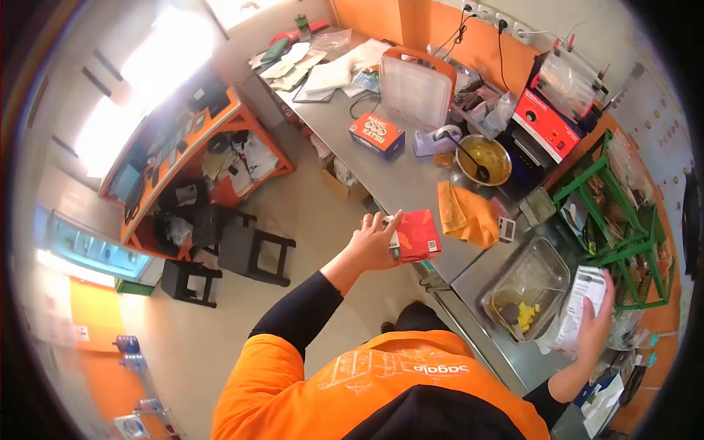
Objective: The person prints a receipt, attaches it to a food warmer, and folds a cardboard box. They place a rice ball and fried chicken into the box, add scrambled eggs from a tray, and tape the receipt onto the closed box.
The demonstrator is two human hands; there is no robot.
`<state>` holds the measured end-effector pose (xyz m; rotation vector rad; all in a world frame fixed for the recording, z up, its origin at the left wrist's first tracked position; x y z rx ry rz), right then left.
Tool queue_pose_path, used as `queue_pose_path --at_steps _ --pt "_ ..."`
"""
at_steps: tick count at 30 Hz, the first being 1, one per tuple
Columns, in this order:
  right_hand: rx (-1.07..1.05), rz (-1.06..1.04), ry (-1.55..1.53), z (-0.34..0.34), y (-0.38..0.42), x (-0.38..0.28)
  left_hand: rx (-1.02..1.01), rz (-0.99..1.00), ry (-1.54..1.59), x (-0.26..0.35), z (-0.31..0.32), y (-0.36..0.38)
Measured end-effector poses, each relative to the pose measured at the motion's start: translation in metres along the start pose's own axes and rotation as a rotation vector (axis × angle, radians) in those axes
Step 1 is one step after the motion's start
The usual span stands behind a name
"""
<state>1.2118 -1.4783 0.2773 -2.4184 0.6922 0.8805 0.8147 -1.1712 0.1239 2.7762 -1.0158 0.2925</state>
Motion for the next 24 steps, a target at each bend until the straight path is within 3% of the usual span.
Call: queue_pose_path --at_steps 5,7,8,10,11,14,17,20,24 --pt "-0.180 -0.024 -0.279 0.127 -0.059 -0.055 0.000 0.131 -0.040 -0.050 0.022 -0.086" --pt "-0.172 -0.115 -0.165 0.180 -0.094 -0.082 -0.011 0.213 -0.046 -0.067 0.034 -0.120" --pt "-0.228 -0.061 -0.221 0.209 -0.113 -0.095 -0.064 0.226 -0.066 -0.072 0.031 -0.135" --pt "-0.262 -0.165 -0.274 0.272 -0.158 -0.106 -0.042 0.257 -0.054 -0.087 0.035 -0.164" --pt "-0.330 0.093 -0.517 0.313 -0.175 -0.097 -0.042 0.279 -0.043 -0.095 0.038 -0.172" --pt "-0.467 0.165 -0.986 0.434 -0.226 -0.124 -0.049 0.359 -0.052 -0.114 0.043 -0.193" --pt "-0.327 -0.126 -0.706 0.551 -0.267 -0.153 -0.101 0.417 0.009 -0.126 0.055 -0.207" --pt "-0.210 -0.217 -0.448 0.629 -0.292 -0.175 -0.180 0.482 -0.067 -0.126 0.050 -0.218" --pt "0.016 -0.171 -0.094 0.631 -0.296 -0.181 -0.175 0.608 -0.075 -0.137 0.053 -0.225"
Point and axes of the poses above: each hand's wrist, its own y-axis away from the middle knuckle, its own z-axis out of the palm, x = y × z, the point moved 5 cm from there along -y, towards the middle knuckle, and after that the axes turned 1 degree about -x, right-handed, at the moved point
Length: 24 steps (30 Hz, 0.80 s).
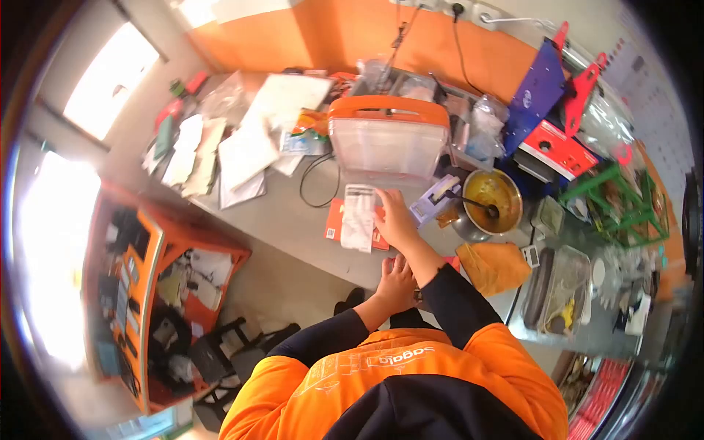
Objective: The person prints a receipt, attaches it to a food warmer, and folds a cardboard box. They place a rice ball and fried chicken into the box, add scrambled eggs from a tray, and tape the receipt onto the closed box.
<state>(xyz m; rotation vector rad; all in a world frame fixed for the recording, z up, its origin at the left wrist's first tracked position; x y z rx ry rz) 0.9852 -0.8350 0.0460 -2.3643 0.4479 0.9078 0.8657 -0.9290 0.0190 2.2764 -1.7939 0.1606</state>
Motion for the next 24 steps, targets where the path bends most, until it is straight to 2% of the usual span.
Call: queue_pose_path --at_steps 3,6,10,13,14,16,17,19,21,22,24 --pt "0.295 0.315 -0.039 -0.037 0.031 0.024 0.001 0.065 0.034 -0.008 -0.009 0.001" --pt "0.385 1.244 -0.700 -0.038 0.072 0.071 0.084 0.120 0.082 -0.018 -0.010 0.003" --pt "0.485 1.214 -0.936 -0.019 0.061 0.079 0.174 0.133 0.128 -0.020 -0.004 0.003" --pt "0.694 1.224 -0.949 -0.008 0.061 0.069 0.156 0.132 0.115 -0.023 0.027 0.003" --pt "0.719 1.134 -0.822 -0.001 0.065 0.077 0.147 0.132 0.107 -0.025 0.035 0.002" --pt "0.753 0.953 -0.565 0.026 0.084 0.102 -0.071 0.168 0.311 -0.027 0.021 0.001" --pt "0.789 1.010 -0.576 0.017 0.074 0.058 -0.185 0.181 0.412 -0.026 0.020 0.004" --pt "0.844 1.120 -0.759 0.033 0.079 0.066 0.017 0.200 0.612 -0.029 0.037 0.003" --pt "0.850 1.134 -0.854 0.039 0.076 0.074 -0.003 0.221 0.473 -0.030 0.043 0.002" --pt "0.849 1.139 -0.902 0.040 0.072 0.077 0.007 0.212 0.515 -0.029 0.045 -0.001" --pt "0.744 1.297 -0.887 0.045 0.072 0.093 -0.016 0.200 0.516 -0.027 0.047 0.001"
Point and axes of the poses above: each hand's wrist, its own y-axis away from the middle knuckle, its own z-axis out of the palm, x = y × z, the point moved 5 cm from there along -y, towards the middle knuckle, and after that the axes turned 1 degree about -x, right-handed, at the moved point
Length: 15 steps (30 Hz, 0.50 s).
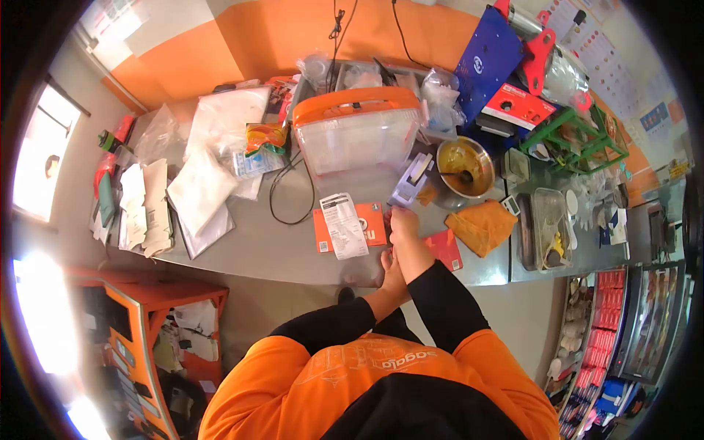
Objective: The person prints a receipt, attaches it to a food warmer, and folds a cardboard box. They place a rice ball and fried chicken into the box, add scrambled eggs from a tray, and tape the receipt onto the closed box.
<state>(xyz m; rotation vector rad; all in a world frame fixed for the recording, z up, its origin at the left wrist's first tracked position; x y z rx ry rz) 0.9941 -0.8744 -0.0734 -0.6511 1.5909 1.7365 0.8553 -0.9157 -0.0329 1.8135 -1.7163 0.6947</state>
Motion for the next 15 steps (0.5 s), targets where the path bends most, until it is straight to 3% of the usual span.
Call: queue_pose_path --at_steps 1,3,6,8,10,13,15 --pt "0.011 0.073 0.044 -0.005 -0.003 0.005 -0.033 -0.011 -0.037 0.004 -0.002 0.003" --pt "-0.158 -0.008 0.077 -0.004 0.009 -0.011 -0.167 -0.026 -0.271 0.024 -0.032 0.002" --pt "-0.482 -0.104 0.224 -0.027 0.068 -0.054 -0.023 -0.043 -0.433 0.008 -0.007 0.000" --pt "-0.579 -0.355 0.368 -0.066 0.121 -0.093 -0.027 -0.040 -0.301 0.021 -0.027 0.001" --pt "-0.500 -0.496 0.368 -0.114 0.155 -0.108 0.027 -0.015 -0.247 0.026 -0.034 0.000" --pt "-0.313 -0.610 0.614 -0.177 0.159 -0.076 -0.017 -0.055 -0.261 0.028 -0.036 -0.002" --pt "-0.248 -0.591 0.602 -0.195 0.161 -0.048 0.042 -0.007 -0.240 0.028 -0.037 0.000"
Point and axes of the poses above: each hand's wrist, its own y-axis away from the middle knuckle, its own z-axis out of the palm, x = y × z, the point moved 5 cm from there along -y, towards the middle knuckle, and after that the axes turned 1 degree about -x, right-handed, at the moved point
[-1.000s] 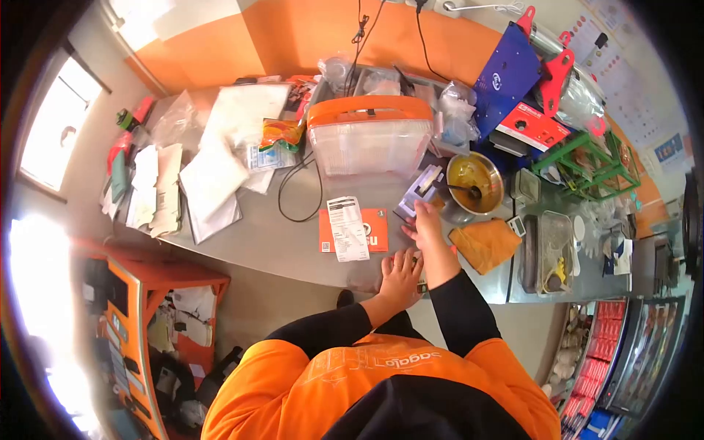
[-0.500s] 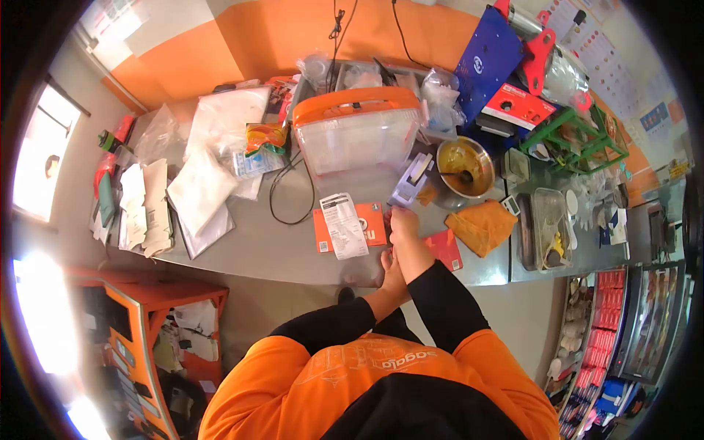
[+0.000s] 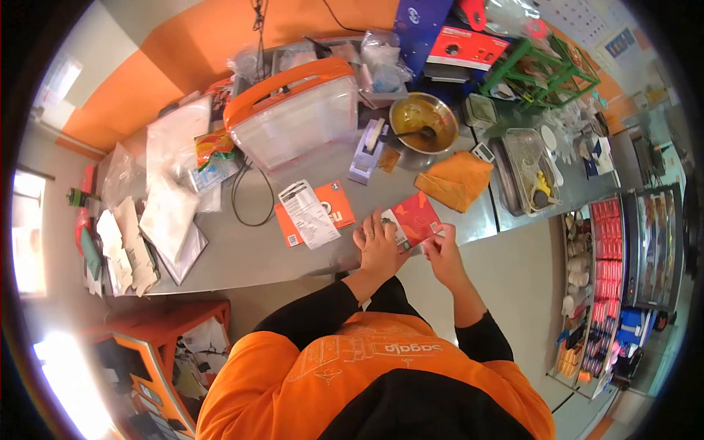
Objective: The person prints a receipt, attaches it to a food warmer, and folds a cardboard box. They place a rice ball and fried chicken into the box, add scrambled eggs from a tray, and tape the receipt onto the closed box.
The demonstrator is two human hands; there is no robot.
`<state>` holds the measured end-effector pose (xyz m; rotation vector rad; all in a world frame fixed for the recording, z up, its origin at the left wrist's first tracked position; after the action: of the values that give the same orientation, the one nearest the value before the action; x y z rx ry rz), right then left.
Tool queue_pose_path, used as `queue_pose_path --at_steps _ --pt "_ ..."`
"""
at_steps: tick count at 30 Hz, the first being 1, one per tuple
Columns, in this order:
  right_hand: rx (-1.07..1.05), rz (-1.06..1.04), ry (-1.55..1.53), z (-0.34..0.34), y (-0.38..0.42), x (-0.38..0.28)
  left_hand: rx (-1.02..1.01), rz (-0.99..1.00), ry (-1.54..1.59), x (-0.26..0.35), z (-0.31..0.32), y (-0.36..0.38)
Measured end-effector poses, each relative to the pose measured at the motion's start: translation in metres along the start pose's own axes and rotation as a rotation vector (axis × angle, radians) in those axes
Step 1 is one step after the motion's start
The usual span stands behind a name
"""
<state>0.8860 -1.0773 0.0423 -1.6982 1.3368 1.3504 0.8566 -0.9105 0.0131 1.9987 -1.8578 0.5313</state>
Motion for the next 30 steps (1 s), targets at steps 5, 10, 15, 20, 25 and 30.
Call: queue_pose_path --at_steps 5,10,15,20,25,30 --pt "0.117 -0.011 0.004 0.012 0.007 0.032 0.033 0.012 0.047 0.000 0.000 -0.001" --pt "0.315 0.011 0.166 0.016 0.003 0.033 0.037 -0.002 0.031 0.001 0.003 -0.002" --pt "0.367 0.196 0.084 0.018 -0.009 0.036 0.038 0.006 0.022 0.001 0.005 -0.002" --pt "0.304 0.076 -0.317 0.026 -0.001 0.087 0.026 -0.003 0.043 0.001 0.002 -0.005" --pt "0.191 0.026 -0.577 0.025 -0.002 0.096 -0.020 -0.013 0.039 -0.001 0.004 -0.004" --pt "0.231 0.187 -0.034 0.007 -0.010 0.109 -0.059 0.042 0.008 -0.005 0.002 -0.004"
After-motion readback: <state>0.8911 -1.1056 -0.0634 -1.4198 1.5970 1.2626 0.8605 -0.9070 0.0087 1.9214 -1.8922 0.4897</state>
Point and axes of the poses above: each hand's wrist, its own y-axis away from the middle knuckle, its own z-axis out of the palm, x = y × z, the point moved 5 cm from there along -y, towards the middle knuckle, and after that the axes turned 1 degree about -x, right-handed, at the moved point
